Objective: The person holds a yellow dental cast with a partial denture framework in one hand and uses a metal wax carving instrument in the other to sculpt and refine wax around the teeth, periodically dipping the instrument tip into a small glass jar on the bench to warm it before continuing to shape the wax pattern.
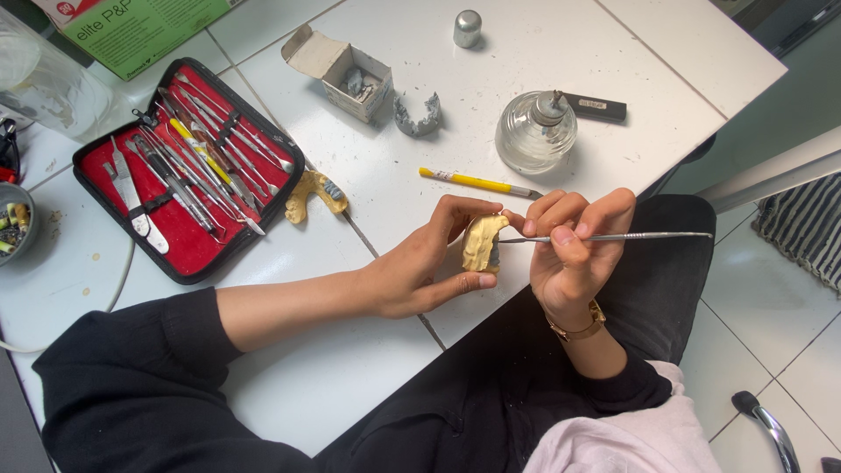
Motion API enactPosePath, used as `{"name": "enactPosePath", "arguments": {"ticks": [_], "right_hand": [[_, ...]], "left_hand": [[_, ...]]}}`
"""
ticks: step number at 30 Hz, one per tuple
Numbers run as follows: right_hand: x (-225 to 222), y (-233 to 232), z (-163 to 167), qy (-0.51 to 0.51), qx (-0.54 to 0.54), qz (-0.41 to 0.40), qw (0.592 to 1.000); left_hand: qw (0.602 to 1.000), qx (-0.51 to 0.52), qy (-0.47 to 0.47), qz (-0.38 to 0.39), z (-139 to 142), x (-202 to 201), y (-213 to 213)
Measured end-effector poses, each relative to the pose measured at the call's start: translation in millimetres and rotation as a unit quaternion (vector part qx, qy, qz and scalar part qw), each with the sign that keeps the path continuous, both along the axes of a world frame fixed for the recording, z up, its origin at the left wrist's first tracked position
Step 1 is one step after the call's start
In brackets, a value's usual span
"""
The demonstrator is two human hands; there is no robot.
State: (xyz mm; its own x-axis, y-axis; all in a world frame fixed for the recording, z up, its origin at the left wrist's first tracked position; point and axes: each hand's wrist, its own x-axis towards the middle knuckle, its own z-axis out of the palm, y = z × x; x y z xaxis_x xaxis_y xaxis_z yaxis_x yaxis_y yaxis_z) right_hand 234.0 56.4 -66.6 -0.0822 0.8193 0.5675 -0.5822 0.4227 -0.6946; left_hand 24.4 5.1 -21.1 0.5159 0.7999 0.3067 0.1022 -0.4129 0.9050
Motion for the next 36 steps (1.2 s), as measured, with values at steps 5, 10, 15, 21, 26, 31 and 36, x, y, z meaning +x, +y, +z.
{"name": "enactPosePath", "arguments": {"ticks": [5,10,15,21,26,31,36], "right_hand": [[-0.4,0.7,1.1,0.0,0.01,-0.002,1.0],[-1.2,-1.7,2.6,0.012,-0.008,0.007,1.0],[-1.3,2.1,0.4,0.007,0.015,0.008,1.0],[-0.5,0.8,-0.8,0.007,0.006,0.007,1.0],[-2.7,-1.8,2.4,0.001,0.013,-0.001,1.0],[-5.3,-1.6,5.5,0.01,0.013,0.007,1.0],[-4.3,0.0,4.2,-0.017,0.038,-0.019,0.999]], "left_hand": [[1.0,0.002,-0.003,-0.003,0.1,0.0,-0.2],[1.0,-0.008,-0.005,0.002,1.9,-0.7,-1.3],[1.0,0.007,0.003,0.002,1.3,-0.6,-0.7],[1.0,0.003,-0.001,0.004,0.7,-0.2,-0.9],[1.0,-0.001,-0.004,0.002,0.9,-0.3,-1.0],[1.0,-0.002,0.002,0.005,1.2,-0.7,-1.4],[1.0,0.003,0.01,0.01,1.8,-0.3,-1.2]]}}
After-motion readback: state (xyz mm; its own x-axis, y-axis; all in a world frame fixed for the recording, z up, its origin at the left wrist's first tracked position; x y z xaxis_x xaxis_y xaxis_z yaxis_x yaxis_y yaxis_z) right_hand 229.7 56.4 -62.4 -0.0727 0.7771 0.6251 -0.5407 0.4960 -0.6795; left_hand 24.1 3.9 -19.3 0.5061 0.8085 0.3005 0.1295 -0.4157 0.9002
